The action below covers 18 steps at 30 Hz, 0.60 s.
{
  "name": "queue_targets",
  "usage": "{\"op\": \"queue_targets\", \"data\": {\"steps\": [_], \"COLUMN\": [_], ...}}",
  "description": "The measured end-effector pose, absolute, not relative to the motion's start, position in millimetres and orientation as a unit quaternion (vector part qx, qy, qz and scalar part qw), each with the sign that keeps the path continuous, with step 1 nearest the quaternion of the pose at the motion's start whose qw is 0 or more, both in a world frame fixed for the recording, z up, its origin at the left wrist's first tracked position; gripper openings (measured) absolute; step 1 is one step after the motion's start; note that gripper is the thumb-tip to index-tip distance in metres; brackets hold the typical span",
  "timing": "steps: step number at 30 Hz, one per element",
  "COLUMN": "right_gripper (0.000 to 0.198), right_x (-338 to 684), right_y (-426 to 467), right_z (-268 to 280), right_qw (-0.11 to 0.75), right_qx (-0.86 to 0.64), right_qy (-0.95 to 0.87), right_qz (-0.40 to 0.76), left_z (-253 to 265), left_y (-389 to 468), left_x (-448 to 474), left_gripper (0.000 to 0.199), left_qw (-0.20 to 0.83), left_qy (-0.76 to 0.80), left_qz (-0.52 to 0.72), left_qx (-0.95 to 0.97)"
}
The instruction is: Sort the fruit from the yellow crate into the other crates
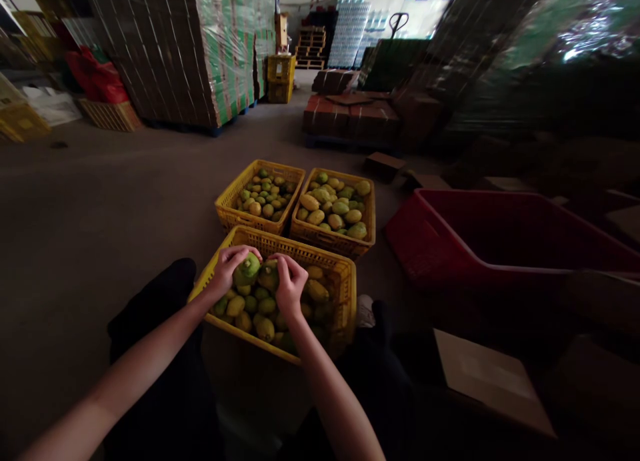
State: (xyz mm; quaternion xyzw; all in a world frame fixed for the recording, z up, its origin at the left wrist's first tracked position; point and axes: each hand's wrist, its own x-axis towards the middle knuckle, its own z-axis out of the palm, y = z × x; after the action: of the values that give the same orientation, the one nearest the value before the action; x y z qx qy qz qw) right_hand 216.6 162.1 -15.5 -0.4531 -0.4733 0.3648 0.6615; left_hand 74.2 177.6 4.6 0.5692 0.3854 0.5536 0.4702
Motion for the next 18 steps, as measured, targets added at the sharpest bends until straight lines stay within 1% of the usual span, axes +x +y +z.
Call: {"op": "queue_targets", "data": {"steps": [10,18], "right_gripper": [0.027,0.028], "right_x": [217.6,217.3], "right_y": [160.6,160.6], "right_z": [-14.1,-15.5], "right_qw": [0.656,0.659], "right_qx": [-0.455,-0.451], "right_qy": [-0.482,-0.488], "right_qz": [0.362,0.352], "left_z": [4.2,5.8], "left_y": [178.6,177.7], "left_x": [74.5,74.0], "left_gripper": [0.035,0.037], "left_qw": [0.495,0.492], "left_qy": [0.384,0.388], "left_qz": [0.551,0.549], "left_qx": [0.552,0.553]}}
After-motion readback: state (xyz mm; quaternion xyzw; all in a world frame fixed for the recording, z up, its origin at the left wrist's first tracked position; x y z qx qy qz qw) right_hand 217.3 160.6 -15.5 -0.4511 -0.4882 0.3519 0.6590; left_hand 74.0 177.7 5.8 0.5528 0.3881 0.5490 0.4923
